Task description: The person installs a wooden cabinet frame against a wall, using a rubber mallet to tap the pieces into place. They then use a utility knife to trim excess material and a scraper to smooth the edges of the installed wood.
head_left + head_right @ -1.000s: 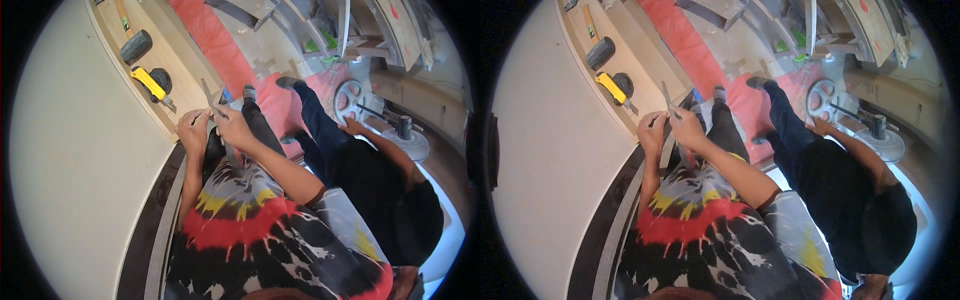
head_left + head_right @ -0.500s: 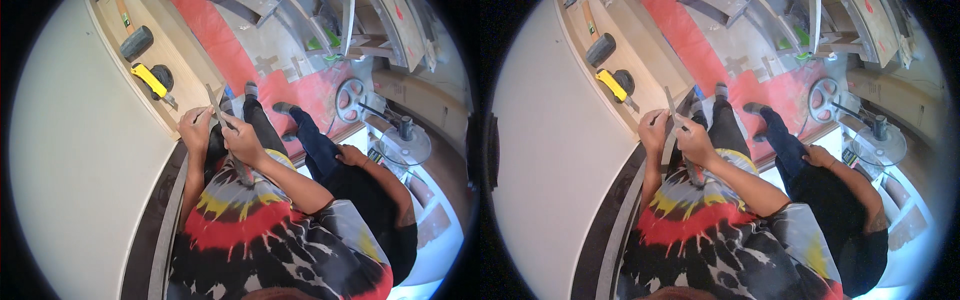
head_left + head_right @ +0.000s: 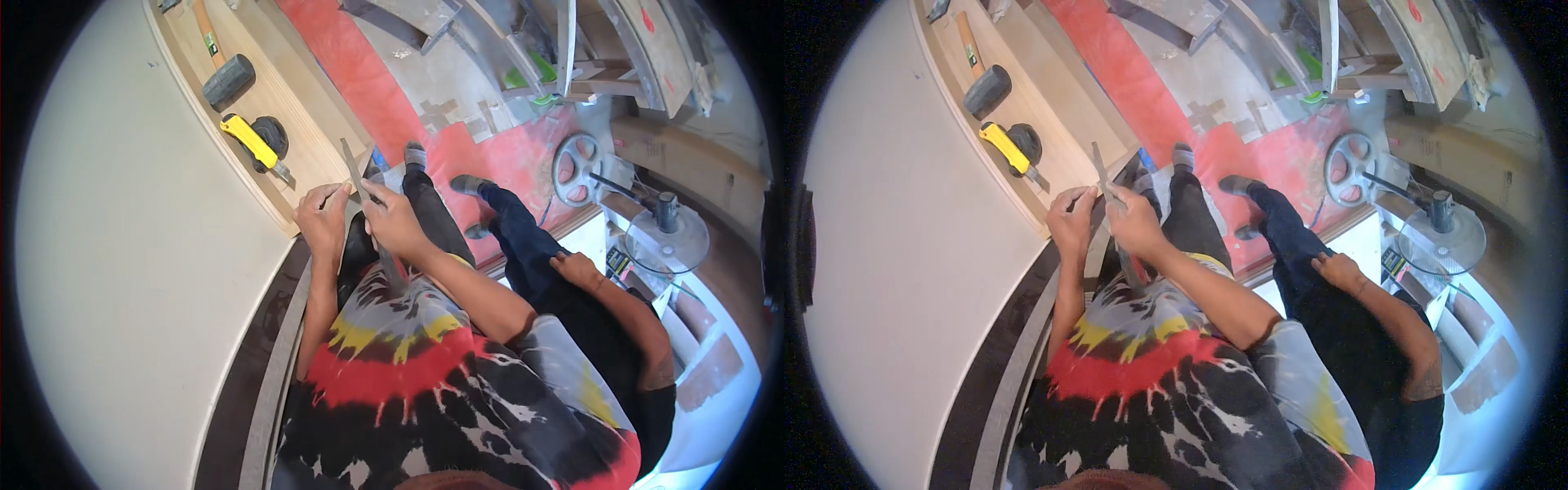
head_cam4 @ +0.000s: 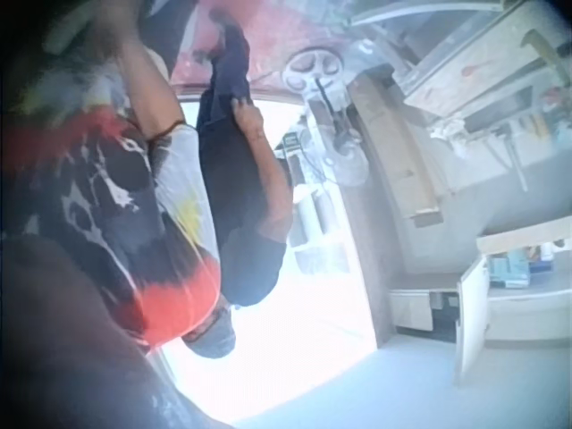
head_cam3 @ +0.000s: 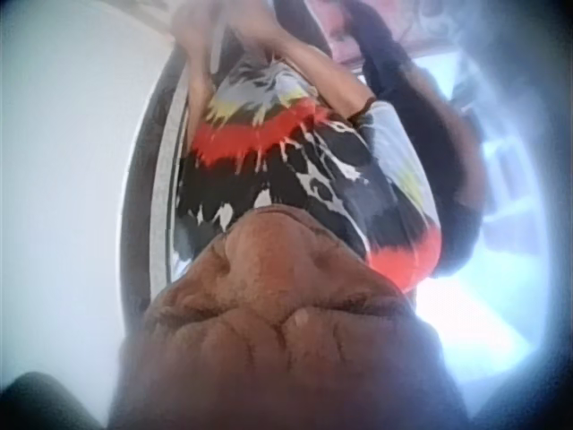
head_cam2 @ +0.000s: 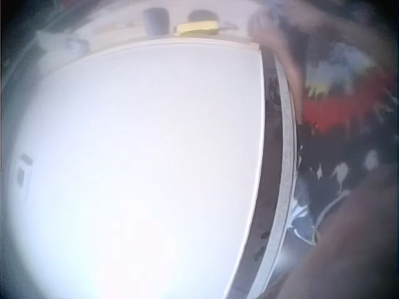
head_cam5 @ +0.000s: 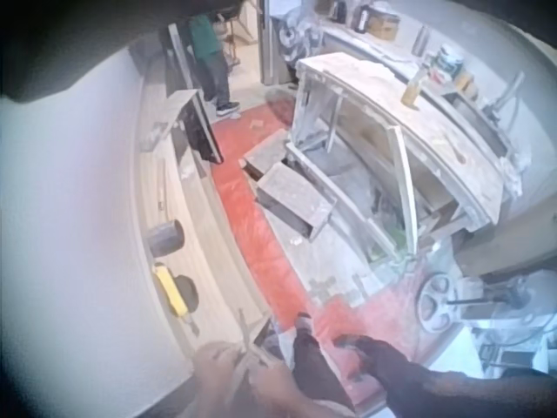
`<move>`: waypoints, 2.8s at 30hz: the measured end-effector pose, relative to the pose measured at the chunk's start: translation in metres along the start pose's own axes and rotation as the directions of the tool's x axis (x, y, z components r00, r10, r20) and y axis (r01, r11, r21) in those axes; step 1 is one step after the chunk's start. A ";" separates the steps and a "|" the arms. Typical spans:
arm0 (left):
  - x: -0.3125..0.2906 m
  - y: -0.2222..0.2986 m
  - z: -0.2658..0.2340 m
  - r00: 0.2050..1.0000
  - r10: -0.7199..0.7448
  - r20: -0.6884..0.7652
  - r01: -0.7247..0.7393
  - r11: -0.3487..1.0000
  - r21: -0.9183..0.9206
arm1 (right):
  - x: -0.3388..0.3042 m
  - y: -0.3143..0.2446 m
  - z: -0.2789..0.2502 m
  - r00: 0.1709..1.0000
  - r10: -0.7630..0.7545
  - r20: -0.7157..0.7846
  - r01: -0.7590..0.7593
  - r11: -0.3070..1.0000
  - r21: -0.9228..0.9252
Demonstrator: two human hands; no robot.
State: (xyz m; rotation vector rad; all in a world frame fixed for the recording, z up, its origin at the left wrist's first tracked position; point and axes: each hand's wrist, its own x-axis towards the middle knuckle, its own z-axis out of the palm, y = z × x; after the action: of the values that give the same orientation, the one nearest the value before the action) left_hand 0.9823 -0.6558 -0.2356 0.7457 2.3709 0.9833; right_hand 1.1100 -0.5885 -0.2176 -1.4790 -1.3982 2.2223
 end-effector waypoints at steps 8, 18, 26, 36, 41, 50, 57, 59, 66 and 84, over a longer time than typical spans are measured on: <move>-0.003 -0.003 0.001 1.000 0.017 0.003 -0.017 1.000 0.006 | -0.012 -0.002 0.001 0.996 -0.065 -0.062 0.064 0.998 -0.021; -0.003 -0.003 0.001 1.000 0.010 -0.010 -0.010 1.000 0.016 | -0.017 -0.003 -0.001 1.000 0.006 0.003 -0.006 1.000 0.002; -0.003 0.000 -0.001 1.000 -0.015 0.005 0.015 1.000 -0.005 | -0.008 -0.002 -0.005 0.999 -0.008 0.041 0.006 0.999 0.048; -0.002 0.004 -0.001 1.000 -0.018 0.006 0.018 0.999 -0.034 | -0.028 -0.009 -0.006 0.997 0.042 0.068 -0.043 0.999 0.016; 0.000 0.003 -0.001 1.000 0.008 0.014 -0.008 1.000 -0.011 | -0.006 0.013 0.000 0.988 -0.153 -0.031 0.152 0.988 -0.031; 0.000 0.001 0.000 1.000 -0.008 0.003 0.008 1.000 -0.016 | -0.004 0.012 0.003 0.985 -0.165 -0.057 0.161 0.985 -0.067; 0.000 0.004 0.001 0.999 -0.037 0.029 0.038 0.999 -0.035 | -0.017 0.014 0.003 0.993 -0.102 -0.051 0.104 0.994 0.039; -0.001 -0.002 0.002 1.000 -0.016 0.012 0.017 1.000 -0.019 | 0.001 0.022 0.000 0.997 -0.069 -0.039 0.071 0.997 0.044; 0.001 0.005 0.001 1.000 0.021 0.019 -0.020 1.000 -0.011 | -0.015 0.011 -0.002 0.993 -0.114 -0.017 0.114 0.992 0.051; -0.001 0.002 0.002 1.000 0.024 -0.004 -0.025 0.998 -0.062 | -0.005 -0.005 -0.007 1.000 0.014 0.003 -0.014 1.000 0.001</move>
State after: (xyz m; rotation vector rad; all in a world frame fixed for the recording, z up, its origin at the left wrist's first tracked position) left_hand 0.9851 -0.6536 -0.2352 0.7520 2.3281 1.0638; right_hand 1.1167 -0.5842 -0.2110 -1.4895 -1.3920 2.2343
